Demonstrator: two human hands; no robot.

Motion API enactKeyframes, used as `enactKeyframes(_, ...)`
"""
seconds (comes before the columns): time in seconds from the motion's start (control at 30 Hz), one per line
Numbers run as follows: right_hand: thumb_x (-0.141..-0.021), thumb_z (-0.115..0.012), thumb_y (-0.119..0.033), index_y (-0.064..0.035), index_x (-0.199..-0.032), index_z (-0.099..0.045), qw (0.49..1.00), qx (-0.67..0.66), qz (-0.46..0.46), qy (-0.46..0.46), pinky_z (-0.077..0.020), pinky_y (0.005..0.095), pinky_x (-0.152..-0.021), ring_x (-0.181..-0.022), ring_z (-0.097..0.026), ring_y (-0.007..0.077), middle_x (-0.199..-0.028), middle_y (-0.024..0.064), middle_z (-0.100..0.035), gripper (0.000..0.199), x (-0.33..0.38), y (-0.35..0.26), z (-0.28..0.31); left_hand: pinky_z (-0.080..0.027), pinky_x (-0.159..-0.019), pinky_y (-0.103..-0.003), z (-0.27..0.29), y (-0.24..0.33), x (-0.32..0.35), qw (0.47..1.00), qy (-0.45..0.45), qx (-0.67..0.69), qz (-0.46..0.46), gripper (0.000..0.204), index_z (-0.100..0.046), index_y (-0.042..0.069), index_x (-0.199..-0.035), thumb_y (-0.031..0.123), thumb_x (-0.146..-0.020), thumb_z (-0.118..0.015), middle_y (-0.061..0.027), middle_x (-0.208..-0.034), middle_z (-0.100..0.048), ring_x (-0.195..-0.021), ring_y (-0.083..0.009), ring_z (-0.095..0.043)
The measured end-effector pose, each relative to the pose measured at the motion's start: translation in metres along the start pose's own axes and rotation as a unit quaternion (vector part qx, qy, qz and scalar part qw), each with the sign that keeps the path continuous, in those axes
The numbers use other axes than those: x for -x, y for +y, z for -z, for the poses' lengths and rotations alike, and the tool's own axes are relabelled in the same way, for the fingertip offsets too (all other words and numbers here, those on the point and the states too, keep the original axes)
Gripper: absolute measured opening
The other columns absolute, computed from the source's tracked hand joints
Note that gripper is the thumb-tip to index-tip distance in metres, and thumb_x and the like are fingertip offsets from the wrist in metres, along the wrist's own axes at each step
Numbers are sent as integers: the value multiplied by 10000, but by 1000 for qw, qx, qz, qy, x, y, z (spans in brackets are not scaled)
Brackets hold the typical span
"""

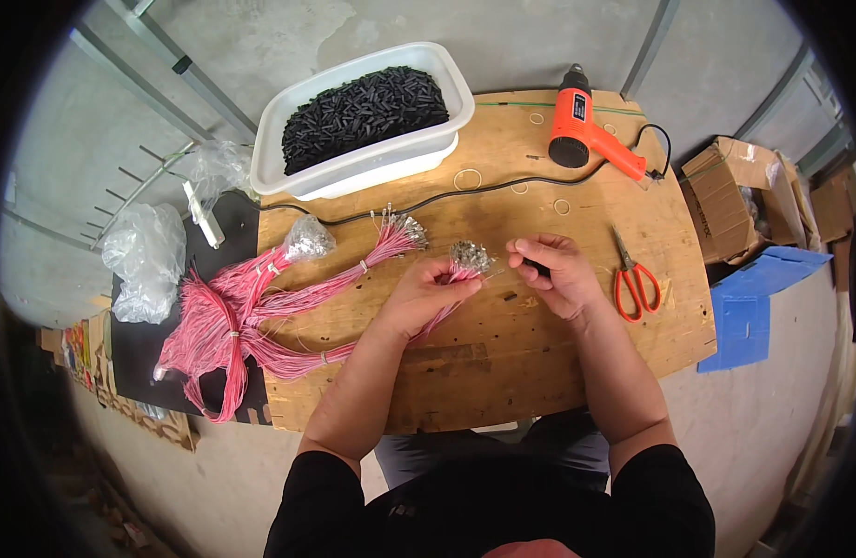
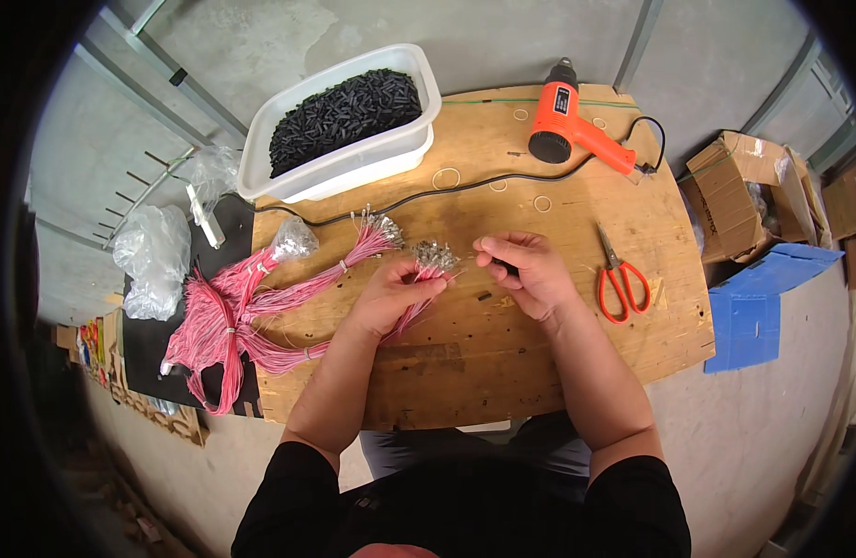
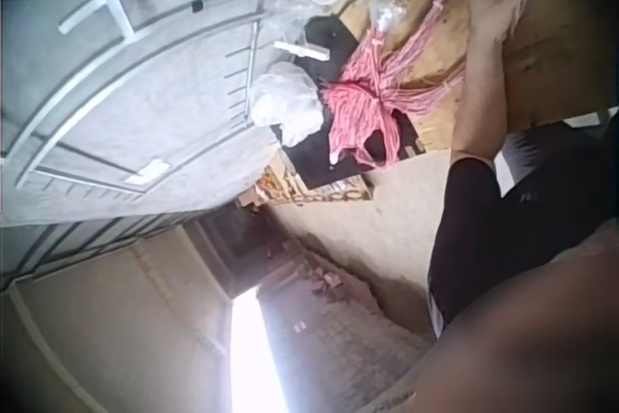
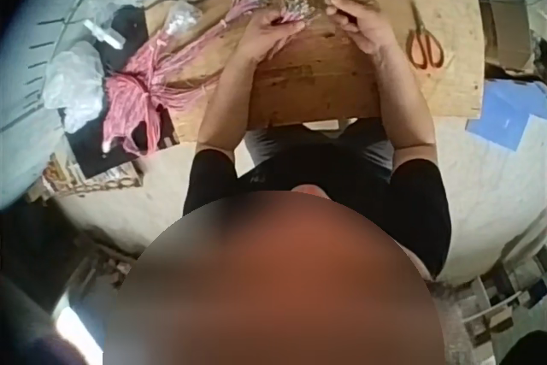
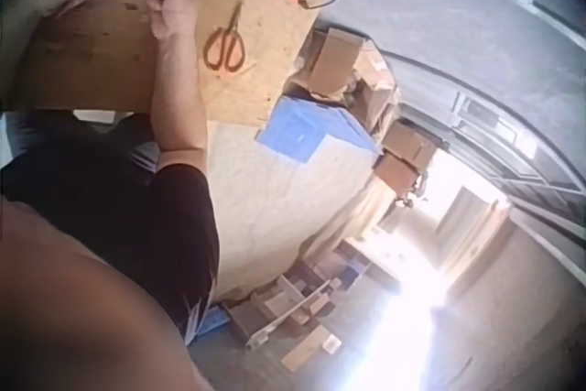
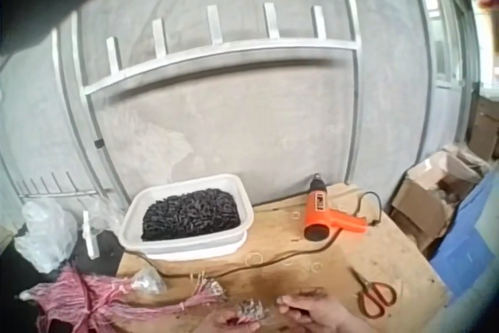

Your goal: Slide heat shrink tubing onto the ends of individual wires within a bundle.

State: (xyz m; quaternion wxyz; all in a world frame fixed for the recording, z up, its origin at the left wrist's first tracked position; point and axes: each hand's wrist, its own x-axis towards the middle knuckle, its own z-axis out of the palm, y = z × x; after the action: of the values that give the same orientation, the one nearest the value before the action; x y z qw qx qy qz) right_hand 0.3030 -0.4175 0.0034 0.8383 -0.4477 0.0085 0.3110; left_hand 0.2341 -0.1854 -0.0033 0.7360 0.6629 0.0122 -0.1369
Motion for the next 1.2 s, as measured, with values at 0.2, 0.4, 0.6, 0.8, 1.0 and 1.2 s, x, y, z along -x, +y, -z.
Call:
enactKeyframes(0.2,-921,-718,-112,41,-1076,-694,998,44,-36,1,-316,164,-465,-579,-477,51,-821,48,-678,219,2,5,-3,-476,-631,-239,3,-12,-5,1000,-9,25,-1,181,-703,4,-1019,155,-929,-744,-12,-803,-645,-685,-85,-577)
enactKeyframes(0.4,-908,-764,-211,15,-1001,-745,966,251,29,54,-366,233,-521,-603,-486,60,-682,-9,-602,246,4,-10,4,-447,-562,-245,2,-10,-7,999,18,47,-11,104,-643,26,-942,110,-945,-705,15,-742,-602,-620,-73,-540)
enactKeyframes(0.6,-918,-719,-144,-17,-992,-727,817,560,138,-9,-436,279,-592,-639,-561,87,-710,18,-642,147,7,-8,15,-442,-570,-267,2,-8,-10,992,14,-122,-19,131,-645,38,-931,136,-907,-728,7,-734,-601,-615,-76,-535)
enactKeyframes(0.8,-847,-710,-101,-47,-917,-677,758,642,89,-75,-500,346,-671,-708,-663,242,-756,106,-685,94,18,-22,7,-423,-584,-275,-4,-9,-8,956,72,-271,-84,191,-649,21,-899,182,-886,-752,12,-691,-581,-640,-80,-478)
enactKeyframes(1.0,-835,-706,-76,-71,-939,-663,749,640,130,-108,-501,369,-684,-744,-672,271,-814,101,-698,113,14,-12,10,-474,-635,-313,-2,-9,-10,952,63,-290,-75,247,-680,10,-936,233,-873,-763,-52,-727,-636,-663,-111,-538)
enactKeyframes(1.2,-828,-684,-81,-78,-922,-660,732,660,133,-103,-498,376,-674,-742,-664,285,-800,99,-680,98,13,-12,7,-507,-668,-325,-1,-8,-11,944,56,-320,-52,287,-715,7,-981,255,-851,-777,-102,-771,-694,-692,-132,-616)
